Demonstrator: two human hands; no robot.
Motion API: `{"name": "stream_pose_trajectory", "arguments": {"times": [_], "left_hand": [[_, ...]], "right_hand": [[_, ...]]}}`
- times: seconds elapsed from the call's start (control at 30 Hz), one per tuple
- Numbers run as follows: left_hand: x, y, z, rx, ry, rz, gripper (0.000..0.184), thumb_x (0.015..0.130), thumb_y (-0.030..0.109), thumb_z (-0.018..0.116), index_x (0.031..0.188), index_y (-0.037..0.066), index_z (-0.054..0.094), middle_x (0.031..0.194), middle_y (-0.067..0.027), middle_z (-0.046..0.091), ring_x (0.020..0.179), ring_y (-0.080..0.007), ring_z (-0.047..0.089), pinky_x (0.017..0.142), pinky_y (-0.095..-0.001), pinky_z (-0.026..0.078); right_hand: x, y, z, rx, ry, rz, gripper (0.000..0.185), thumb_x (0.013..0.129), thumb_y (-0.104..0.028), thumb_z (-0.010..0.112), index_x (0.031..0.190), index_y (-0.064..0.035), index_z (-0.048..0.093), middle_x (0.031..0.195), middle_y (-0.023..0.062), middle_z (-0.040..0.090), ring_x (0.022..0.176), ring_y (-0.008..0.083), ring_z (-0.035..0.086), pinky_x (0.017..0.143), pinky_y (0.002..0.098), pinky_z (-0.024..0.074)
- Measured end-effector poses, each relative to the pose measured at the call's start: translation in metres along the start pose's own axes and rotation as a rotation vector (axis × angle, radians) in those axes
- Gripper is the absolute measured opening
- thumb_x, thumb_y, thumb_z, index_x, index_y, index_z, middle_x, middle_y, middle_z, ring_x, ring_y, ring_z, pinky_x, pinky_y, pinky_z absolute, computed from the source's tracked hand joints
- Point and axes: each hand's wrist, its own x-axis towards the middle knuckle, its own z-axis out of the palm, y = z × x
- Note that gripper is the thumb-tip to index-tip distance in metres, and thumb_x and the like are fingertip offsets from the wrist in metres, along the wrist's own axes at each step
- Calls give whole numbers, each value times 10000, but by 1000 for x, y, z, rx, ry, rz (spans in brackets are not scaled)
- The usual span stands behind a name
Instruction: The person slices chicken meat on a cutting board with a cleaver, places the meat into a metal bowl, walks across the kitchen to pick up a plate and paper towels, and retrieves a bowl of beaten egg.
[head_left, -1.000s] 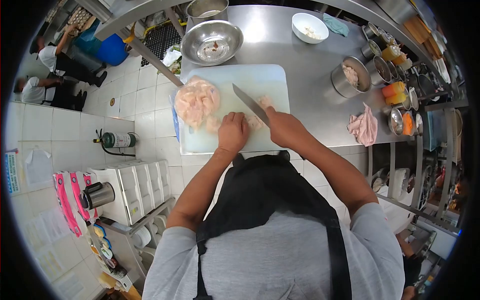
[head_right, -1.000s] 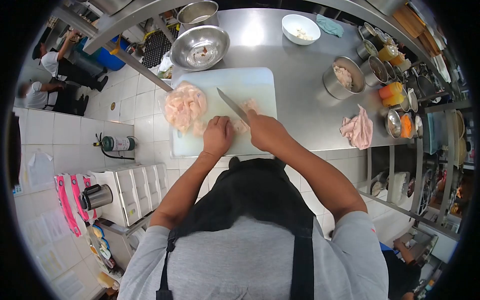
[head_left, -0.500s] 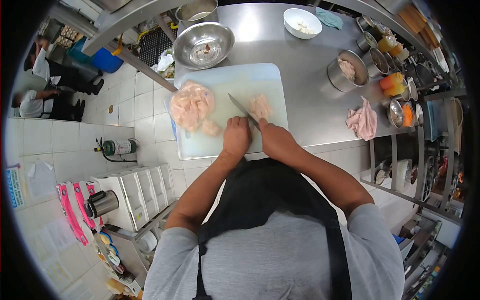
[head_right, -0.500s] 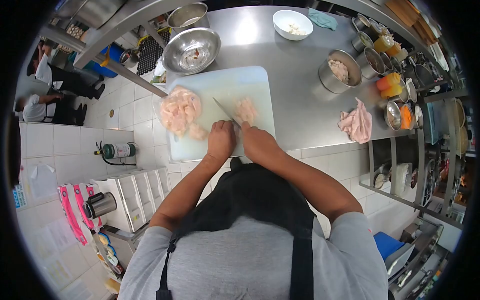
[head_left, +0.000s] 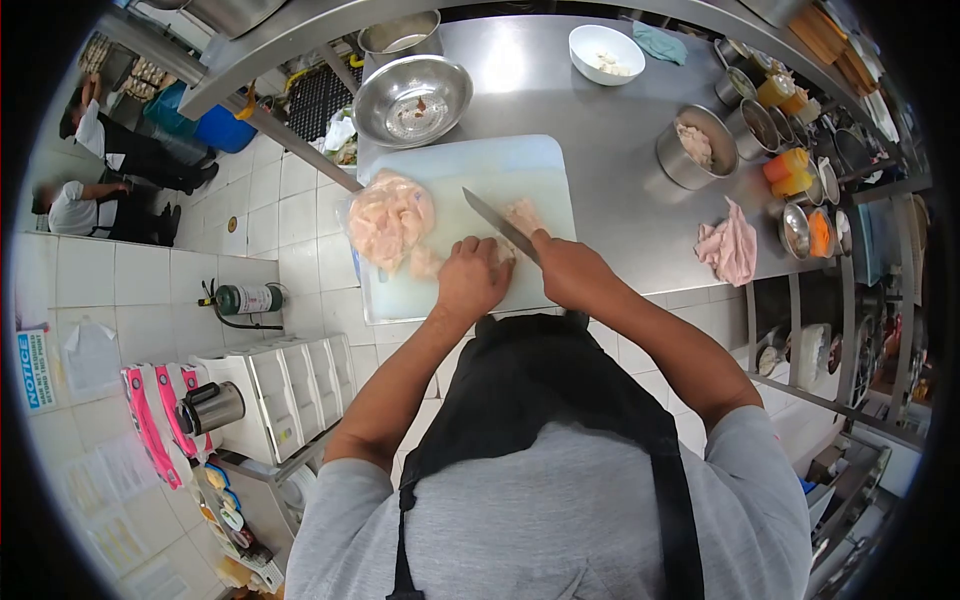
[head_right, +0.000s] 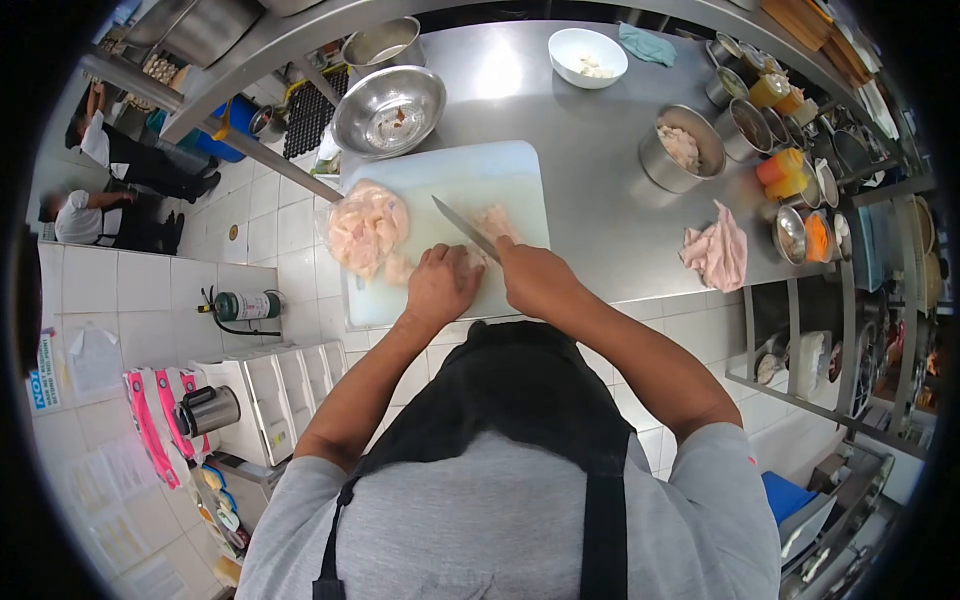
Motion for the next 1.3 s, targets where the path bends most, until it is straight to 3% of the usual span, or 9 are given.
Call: {"name": "stream_pose_trajectory", "arguments": {"times": [0.2,0.4,0.5,0.6,0.7,0.97,1.1,1.3], "left_hand": [[14,-21,15,102,-103,-27,237,926,203,698,1097,45,742,1091,-187,707,1059,-405,680,874,-505,595],[8,-19,0,49,-10,18,214,885,203,724,1013,31,727,1002,-171,701,963,-387,695,832,-501,605],[7,-12,-4,93,-150,-22,328,884,229,737,1128,10,719,1065,-200,702,1043,-407,683,895,-513,589],[3,-16,11,131,-150,33,346,878,218,736,1130,-16,701,1027,-211,679,1006,-414,667,887,-509,583],[2,-20,24,172,-167,124,361,873,212,735,1132,-35,687,1024,-211,660,988,-408,648,880,-503,578],[2,-12,9,211,-261,132,428,852,246,785,1162,-32,683,1107,-199,655,1042,-402,644,911,-504,570],[-2,-8,-7,199,-262,41,499,834,296,831,1196,-18,691,1134,-196,662,1088,-397,654,931,-505,570],[2,-11,-3,207,-261,41,522,825,287,846,1229,-13,705,1112,-186,676,1084,-380,666,929,-494,578]], "right_hand": [[-15,4,1,-30,0,20,247,933,20,570,1176,29,523,972,277,725,900,474,728,793,564,572],[-33,-4,1,-72,-7,-38,240,908,21,584,1138,20,513,933,265,710,863,464,734,776,553,588],[-39,-4,8,-100,-21,-47,238,908,20,582,1134,15,510,934,256,704,862,454,740,772,548,595],[-39,0,23,-103,-11,-38,251,911,13,584,1151,22,511,941,258,703,864,451,742,772,544,600],[-24,-1,36,-53,35,-28,261,913,3,589,1164,24,522,976,277,707,870,461,741,781,551,595],[81,-10,34,50,103,-90,319,907,-53,651,1203,19,558,990,274,752,955,473,741,829,567,579],[48,-11,12,45,112,-93,325,896,-31,657,1201,19,557,1003,273,750,954,469,741,829,572,576],[-17,-17,1,-76,-61,-1,310,918,9,597,1225,30,555,1006,268,736,947,468,739,824,568,581]]}}
